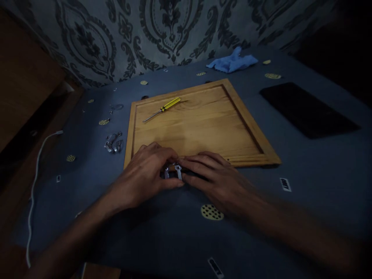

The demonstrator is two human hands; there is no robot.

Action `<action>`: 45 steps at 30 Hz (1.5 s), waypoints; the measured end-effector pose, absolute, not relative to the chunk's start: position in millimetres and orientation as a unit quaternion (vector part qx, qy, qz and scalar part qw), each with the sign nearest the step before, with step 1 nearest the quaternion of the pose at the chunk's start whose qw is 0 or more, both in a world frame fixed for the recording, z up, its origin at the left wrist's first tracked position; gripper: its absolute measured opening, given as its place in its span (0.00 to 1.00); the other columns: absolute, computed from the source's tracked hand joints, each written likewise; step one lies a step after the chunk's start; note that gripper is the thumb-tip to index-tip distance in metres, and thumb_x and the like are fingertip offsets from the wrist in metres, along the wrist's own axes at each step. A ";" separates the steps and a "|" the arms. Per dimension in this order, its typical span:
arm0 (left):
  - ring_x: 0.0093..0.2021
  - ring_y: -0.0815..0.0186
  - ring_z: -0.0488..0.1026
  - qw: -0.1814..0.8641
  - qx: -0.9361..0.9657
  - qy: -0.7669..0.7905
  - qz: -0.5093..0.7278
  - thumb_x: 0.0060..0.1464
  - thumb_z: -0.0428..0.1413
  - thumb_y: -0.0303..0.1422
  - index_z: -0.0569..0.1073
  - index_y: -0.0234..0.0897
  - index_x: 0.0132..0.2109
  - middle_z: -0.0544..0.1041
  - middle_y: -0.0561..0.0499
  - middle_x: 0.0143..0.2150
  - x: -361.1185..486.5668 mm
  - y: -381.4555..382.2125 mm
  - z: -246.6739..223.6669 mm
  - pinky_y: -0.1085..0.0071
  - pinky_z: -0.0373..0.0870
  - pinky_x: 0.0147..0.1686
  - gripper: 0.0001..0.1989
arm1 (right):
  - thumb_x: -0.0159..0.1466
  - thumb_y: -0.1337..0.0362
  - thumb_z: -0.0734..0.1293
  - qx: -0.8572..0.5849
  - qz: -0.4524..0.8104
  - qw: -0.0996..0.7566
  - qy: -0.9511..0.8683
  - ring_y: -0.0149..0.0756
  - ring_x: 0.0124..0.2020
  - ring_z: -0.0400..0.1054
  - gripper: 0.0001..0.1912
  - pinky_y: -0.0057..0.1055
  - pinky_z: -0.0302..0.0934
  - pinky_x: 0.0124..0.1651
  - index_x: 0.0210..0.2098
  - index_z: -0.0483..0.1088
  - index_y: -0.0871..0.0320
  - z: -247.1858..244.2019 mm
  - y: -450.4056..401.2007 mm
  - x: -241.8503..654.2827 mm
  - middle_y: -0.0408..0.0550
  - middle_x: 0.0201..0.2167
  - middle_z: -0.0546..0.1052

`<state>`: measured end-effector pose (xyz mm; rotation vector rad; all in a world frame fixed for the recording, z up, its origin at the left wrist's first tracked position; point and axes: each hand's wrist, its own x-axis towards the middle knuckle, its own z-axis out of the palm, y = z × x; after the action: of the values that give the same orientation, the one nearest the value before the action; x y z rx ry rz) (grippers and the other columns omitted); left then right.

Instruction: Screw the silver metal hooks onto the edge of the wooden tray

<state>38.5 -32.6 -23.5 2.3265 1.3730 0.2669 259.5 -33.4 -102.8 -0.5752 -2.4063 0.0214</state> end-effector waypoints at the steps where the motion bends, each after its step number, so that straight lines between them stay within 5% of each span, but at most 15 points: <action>1: 0.44 0.58 0.73 0.213 0.837 0.495 0.097 0.51 0.71 0.37 0.76 0.40 0.44 0.79 0.53 0.39 39.1 -32.6 -23.6 0.62 0.65 0.45 0.17 | 0.69 0.74 0.61 -0.224 0.006 0.330 -0.917 0.44 0.54 0.72 0.14 0.45 0.66 0.56 0.50 0.73 0.59 -103.3 -34.2 259.4 0.55 0.55 0.80; 19: 0.43 0.58 0.73 0.221 0.829 0.506 0.090 0.51 0.71 0.37 0.75 0.40 0.44 0.77 0.53 0.37 39.3 -30.8 -22.0 0.63 0.65 0.44 0.16 | 0.69 0.73 0.63 -0.232 0.008 0.306 -0.923 0.43 0.55 0.72 0.14 0.48 0.66 0.58 0.50 0.76 0.57 -95.9 -34.5 262.6 0.52 0.53 0.81; 26: 0.44 0.61 0.73 0.233 0.837 0.478 0.125 0.65 0.58 0.31 0.76 0.40 0.45 0.80 0.52 0.40 36.2 -28.0 -23.0 0.64 0.65 0.46 0.03 | 0.70 0.72 0.62 -0.232 -0.004 0.292 -0.928 0.42 0.54 0.72 0.14 0.46 0.65 0.58 0.50 0.76 0.56 -90.4 -33.9 262.6 0.51 0.53 0.82; 45: 0.44 0.61 0.75 0.196 0.837 0.491 0.138 0.62 0.58 0.23 0.78 0.41 0.41 0.81 0.52 0.38 47.1 -28.8 -28.8 0.65 0.69 0.45 0.08 | 0.71 0.71 0.61 -0.236 -0.009 0.316 -0.919 0.42 0.53 0.71 0.13 0.45 0.64 0.57 0.48 0.77 0.56 -98.0 -34.7 259.6 0.51 0.50 0.82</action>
<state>47.1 -28.8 -28.8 2.3455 1.3762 0.3867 259.6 -34.7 -98.0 -0.6224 -2.4191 -0.0233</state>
